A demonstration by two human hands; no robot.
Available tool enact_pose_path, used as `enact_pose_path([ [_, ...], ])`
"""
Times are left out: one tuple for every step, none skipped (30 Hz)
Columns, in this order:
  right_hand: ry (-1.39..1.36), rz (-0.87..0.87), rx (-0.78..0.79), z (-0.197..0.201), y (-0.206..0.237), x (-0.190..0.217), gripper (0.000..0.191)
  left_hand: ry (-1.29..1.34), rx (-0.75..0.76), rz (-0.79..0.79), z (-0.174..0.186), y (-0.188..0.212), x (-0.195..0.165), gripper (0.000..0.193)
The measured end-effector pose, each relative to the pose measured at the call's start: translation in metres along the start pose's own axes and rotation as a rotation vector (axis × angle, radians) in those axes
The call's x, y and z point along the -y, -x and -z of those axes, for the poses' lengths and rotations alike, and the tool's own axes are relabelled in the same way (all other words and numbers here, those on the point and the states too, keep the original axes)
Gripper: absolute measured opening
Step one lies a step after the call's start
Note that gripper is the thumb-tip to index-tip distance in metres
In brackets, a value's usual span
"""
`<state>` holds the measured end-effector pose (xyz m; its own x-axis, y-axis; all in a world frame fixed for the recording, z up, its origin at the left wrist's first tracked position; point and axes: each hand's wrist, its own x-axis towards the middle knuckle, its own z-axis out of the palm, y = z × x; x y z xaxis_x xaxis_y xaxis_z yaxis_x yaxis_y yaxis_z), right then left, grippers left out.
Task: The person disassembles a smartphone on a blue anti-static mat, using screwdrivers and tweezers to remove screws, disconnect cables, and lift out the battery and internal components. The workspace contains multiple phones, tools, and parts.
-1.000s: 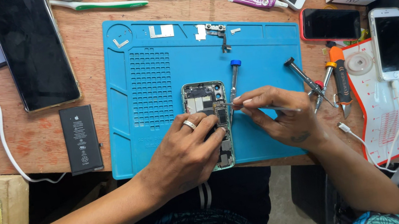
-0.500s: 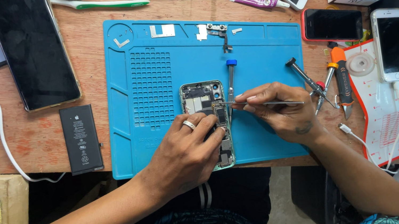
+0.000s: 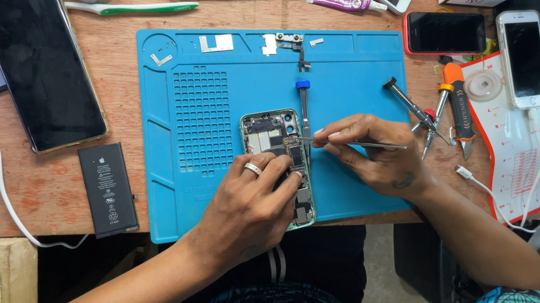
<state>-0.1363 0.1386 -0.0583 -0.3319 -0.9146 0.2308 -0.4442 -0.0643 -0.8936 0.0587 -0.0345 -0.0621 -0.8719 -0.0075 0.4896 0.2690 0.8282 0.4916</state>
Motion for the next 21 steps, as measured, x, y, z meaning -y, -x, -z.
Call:
enact_pose_path([
  [0.027,-0.002,0.005,0.000,0.000,0.001,0.018,0.000,0.002,0.003,0.000,-0.001,-0.001,0.028],
  [0.032,-0.004,0.001,0.000,0.000,0.002,0.017,0.000,0.003,0.007,-0.001,-0.001,-0.001,0.028],
  [0.037,-0.005,-0.004,0.000,0.000,0.003,0.017,-0.001,0.003,0.004,0.000,0.000,-0.001,0.028],
  [0.043,-0.006,-0.008,0.000,0.000,0.004,0.017,-0.002,0.003,0.000,0.000,0.000,-0.001,0.028],
  [0.049,-0.005,-0.002,0.000,0.000,0.004,0.017,-0.003,0.003,-0.003,0.000,0.000,-0.001,0.028],
  [0.055,-0.004,0.004,0.000,-0.001,0.005,0.017,-0.005,0.003,-0.004,0.000,0.000,0.000,0.028],
  [0.061,-0.003,0.010,0.000,-0.001,0.005,0.017,-0.007,0.003,-0.006,0.000,0.000,0.000,0.028],
  [0.061,-0.006,0.010,-0.001,-0.001,0.005,0.017,-0.009,0.003,-0.007,0.000,-0.001,0.000,0.028],
  [0.061,-0.009,0.010,-0.002,-0.001,0.006,0.017,-0.004,0.005,-0.007,0.000,0.000,0.000,0.028],
  [0.061,-0.012,0.010,-0.002,-0.002,0.006,0.017,0.001,0.006,-0.007,0.000,0.000,0.000,0.028],
  [0.078,-0.007,0.008,-0.002,-0.002,0.007,0.017,0.006,0.008,-0.007,0.000,0.000,0.000,0.028],
  [0.096,-0.001,0.006,-0.002,-0.004,0.008,0.016,0.003,0.006,-0.006,-0.001,-0.001,0.000,0.028],
  [0.114,0.004,0.004,-0.002,-0.005,0.009,0.016,0.000,0.005,-0.006,-0.001,-0.001,0.000,0.027],
  [0.078,-0.039,-0.007,-0.002,-0.006,0.010,0.014,-0.002,0.003,-0.006,-0.001,-0.001,0.000,0.027],
  [0.042,-0.083,-0.019,-0.004,-0.007,0.012,0.012,-0.002,0.003,-0.005,0.000,0.000,-0.001,0.027],
  [0.007,-0.126,-0.032,-0.005,-0.008,0.013,0.011,-0.001,0.002,-0.005,0.001,0.001,-0.001,0.027],
  [0.016,-0.166,-0.041,-0.005,-0.010,0.014,0.011,-0.001,0.001,-0.005,0.002,0.002,-0.001,0.027],
  [0.026,-0.206,-0.049,-0.005,-0.011,0.015,0.011,0.001,0.000,-0.005,0.002,0.002,-0.001,0.028],
  [0.035,-0.246,-0.056,-0.005,-0.013,0.015,0.012,0.003,-0.003,-0.005,0.002,0.002,-0.001,0.028],
  [0.016,-0.242,-0.053,-0.004,-0.014,0.015,0.013,0.004,-0.005,-0.006,0.002,0.001,-0.001,0.029],
  [-0.004,-0.239,-0.049,-0.004,-0.016,0.015,0.013,0.005,-0.004,-0.007,0.002,0.001,-0.001,0.029],
])
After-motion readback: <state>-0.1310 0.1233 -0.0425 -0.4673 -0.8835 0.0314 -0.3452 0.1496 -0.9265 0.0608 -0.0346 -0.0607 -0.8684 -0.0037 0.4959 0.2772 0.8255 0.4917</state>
